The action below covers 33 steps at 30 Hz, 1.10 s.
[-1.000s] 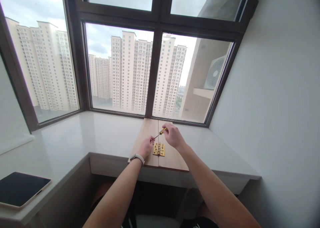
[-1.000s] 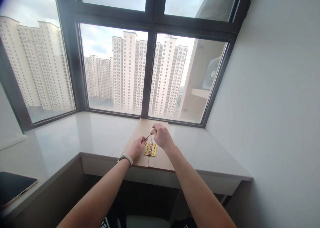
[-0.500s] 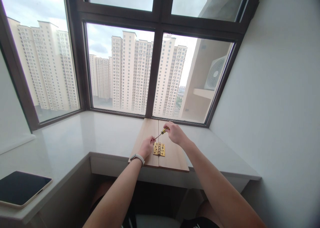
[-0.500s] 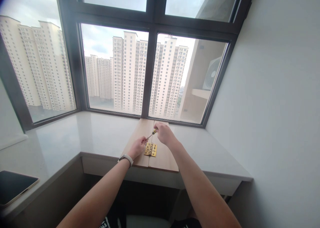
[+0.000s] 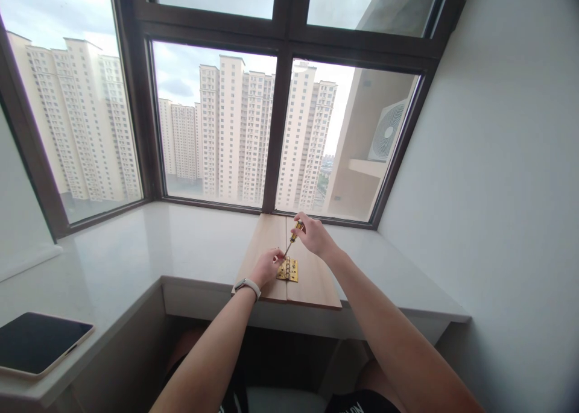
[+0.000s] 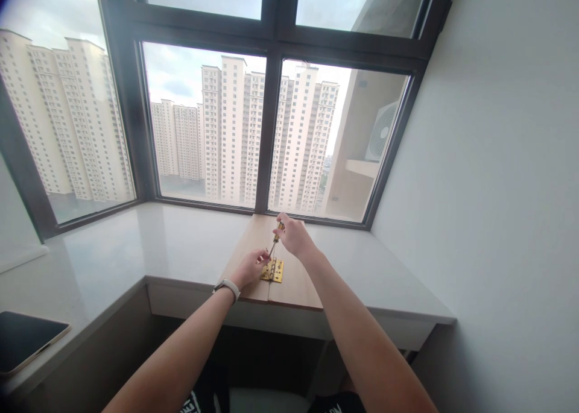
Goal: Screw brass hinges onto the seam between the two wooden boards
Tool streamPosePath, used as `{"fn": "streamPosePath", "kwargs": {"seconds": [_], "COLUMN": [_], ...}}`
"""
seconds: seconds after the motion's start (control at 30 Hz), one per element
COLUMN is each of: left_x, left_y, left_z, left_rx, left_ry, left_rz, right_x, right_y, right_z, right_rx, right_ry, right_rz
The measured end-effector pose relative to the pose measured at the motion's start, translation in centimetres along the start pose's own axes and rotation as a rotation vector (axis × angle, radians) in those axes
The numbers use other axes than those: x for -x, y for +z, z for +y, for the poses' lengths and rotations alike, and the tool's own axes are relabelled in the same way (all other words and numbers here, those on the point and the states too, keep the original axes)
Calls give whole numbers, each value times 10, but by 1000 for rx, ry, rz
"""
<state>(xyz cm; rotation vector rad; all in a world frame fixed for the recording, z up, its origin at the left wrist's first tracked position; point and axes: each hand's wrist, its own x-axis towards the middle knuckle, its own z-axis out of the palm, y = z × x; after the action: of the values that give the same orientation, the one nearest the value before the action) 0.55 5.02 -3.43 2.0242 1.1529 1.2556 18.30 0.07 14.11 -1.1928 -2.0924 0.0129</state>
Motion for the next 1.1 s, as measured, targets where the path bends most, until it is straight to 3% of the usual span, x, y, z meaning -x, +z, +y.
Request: {"fn": "streamPosePath", "kwargs": {"seconds": [0.3, 0.53, 1.1], "left_x": [3, 4, 3], "left_y": [-2, -3, -2], "left_z": [5, 7, 5], "left_rx": [78, 95, -3], "left_ry": [-16, -78, -78], "left_rz": [-128, -132, -115], "right_x": [1, 2, 3], "right_y": [13, 16, 19], "right_z": [8, 6, 0], "right_rx": [-25, -34, -32], "right_ry": [30, 53, 45], "right_rz": [62, 53, -7]}}
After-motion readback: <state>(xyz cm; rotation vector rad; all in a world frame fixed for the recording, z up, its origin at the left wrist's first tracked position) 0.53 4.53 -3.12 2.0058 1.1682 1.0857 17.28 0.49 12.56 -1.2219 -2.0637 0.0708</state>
